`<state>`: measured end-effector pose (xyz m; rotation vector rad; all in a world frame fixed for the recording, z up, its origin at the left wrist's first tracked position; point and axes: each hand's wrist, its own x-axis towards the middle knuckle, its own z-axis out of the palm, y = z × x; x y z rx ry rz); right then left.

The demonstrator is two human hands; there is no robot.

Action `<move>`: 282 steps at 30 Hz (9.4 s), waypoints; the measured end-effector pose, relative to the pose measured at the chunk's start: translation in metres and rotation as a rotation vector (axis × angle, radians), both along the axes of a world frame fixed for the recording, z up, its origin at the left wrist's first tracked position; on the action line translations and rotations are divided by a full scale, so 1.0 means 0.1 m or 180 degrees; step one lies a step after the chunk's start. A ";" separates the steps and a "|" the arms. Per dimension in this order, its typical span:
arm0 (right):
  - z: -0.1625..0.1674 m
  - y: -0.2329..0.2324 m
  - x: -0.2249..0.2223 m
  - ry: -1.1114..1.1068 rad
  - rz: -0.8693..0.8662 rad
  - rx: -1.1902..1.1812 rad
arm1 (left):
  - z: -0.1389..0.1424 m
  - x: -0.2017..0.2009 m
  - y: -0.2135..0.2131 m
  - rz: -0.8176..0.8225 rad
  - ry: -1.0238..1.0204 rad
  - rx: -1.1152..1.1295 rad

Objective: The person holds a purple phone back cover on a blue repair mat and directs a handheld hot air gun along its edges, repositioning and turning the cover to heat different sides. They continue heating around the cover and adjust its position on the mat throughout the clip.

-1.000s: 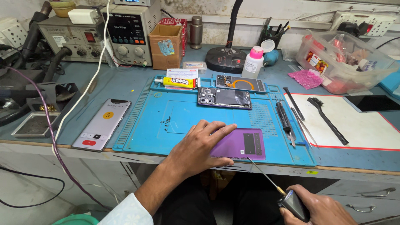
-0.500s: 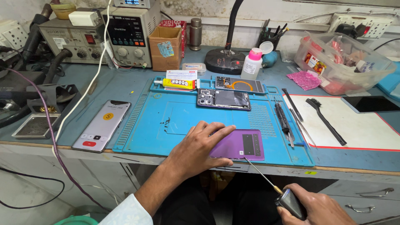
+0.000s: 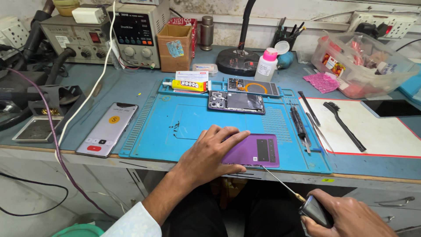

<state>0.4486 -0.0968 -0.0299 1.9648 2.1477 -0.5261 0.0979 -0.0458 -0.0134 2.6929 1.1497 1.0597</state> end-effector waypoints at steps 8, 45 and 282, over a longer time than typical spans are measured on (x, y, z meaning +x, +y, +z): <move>0.00 0.00 -0.01 0.0099 0.0007 0.0003 | -0.01 0.00 0.01 -0.0005 0.0006 -0.0002; -0.56 0.04 -0.14 0.0641 -0.0437 0.0131 | -0.03 0.03 -0.02 0.0109 -0.0063 0.0046; -0.18 0.12 -0.15 -0.0049 -0.0031 0.0565 | 0.10 -0.50 0.01 0.0000 -0.0161 -0.0448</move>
